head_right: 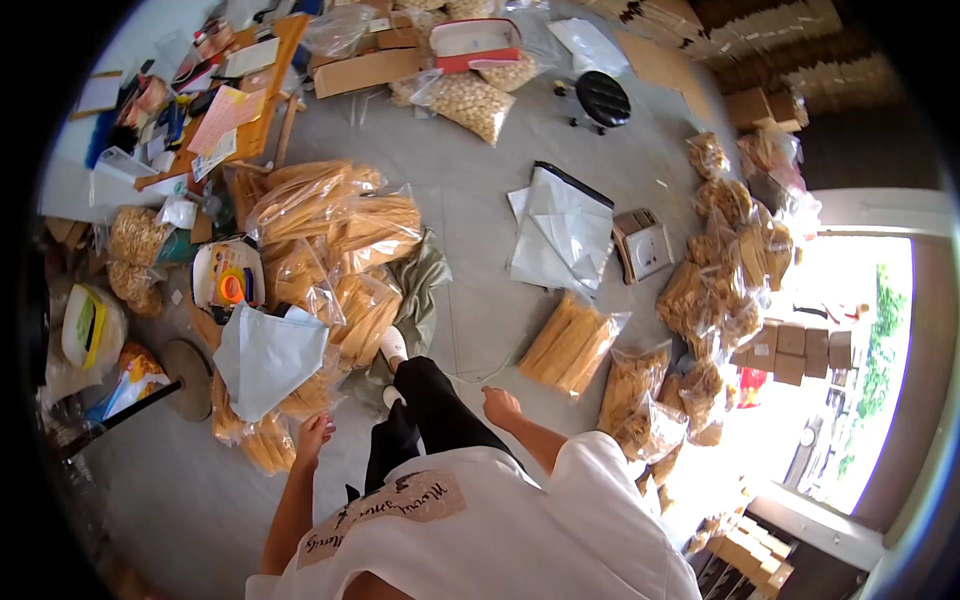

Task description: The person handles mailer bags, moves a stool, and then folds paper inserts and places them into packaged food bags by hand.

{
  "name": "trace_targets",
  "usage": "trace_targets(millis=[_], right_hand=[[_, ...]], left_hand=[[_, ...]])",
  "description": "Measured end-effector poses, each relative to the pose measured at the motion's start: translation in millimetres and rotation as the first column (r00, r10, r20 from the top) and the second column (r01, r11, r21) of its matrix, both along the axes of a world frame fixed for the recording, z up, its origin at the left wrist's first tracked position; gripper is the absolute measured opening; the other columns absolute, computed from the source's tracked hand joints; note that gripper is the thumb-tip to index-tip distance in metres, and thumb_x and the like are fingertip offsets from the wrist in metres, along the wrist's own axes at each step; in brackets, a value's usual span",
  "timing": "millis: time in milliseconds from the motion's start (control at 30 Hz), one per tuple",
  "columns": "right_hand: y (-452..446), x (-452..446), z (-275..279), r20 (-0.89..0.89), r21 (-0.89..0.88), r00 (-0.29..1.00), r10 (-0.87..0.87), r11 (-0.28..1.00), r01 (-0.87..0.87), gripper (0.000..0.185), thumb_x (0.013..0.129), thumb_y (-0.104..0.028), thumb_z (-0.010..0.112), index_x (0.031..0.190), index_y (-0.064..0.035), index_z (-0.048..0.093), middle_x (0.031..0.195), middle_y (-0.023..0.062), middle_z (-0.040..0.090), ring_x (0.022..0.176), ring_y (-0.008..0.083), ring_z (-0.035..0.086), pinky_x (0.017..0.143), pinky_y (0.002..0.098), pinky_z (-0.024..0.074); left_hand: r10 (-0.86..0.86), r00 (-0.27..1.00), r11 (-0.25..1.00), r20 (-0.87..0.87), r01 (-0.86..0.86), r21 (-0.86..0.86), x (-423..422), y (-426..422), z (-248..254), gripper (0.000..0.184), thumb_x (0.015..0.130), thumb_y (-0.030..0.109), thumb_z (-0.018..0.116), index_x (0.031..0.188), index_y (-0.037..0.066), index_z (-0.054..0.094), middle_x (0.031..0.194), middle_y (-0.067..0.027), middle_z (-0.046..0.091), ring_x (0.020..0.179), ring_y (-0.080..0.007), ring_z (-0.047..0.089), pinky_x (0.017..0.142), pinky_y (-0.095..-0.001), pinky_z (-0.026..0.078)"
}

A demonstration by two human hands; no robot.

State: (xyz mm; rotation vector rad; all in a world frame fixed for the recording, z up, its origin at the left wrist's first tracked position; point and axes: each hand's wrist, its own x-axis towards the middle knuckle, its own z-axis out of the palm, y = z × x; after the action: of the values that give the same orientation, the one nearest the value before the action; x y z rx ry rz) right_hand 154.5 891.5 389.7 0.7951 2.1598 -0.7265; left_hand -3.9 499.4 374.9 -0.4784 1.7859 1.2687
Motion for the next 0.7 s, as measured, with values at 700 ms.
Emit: trace_targets(millis=[700], right_hand=[[274,49,-49,-0.072,-0.183,0.899,-0.431,0.892,0.413,0.032,0.076,-0.012,0.056,0.107,-0.0042,0.059,0.083,0.0092,0.064,0.068,0.0153,0.060,0.056,0.0286,0.0493]], left_hand=[[0.447,0.869,0.871,0.212,-0.369,-0.324,102,139,19,0.033,0.081,0.028,0.053,0.110,0.013,0.053,0.091,-0.0084,0.061,0.067,-0.0214,0.057,0.058,-0.0329,0.044]])
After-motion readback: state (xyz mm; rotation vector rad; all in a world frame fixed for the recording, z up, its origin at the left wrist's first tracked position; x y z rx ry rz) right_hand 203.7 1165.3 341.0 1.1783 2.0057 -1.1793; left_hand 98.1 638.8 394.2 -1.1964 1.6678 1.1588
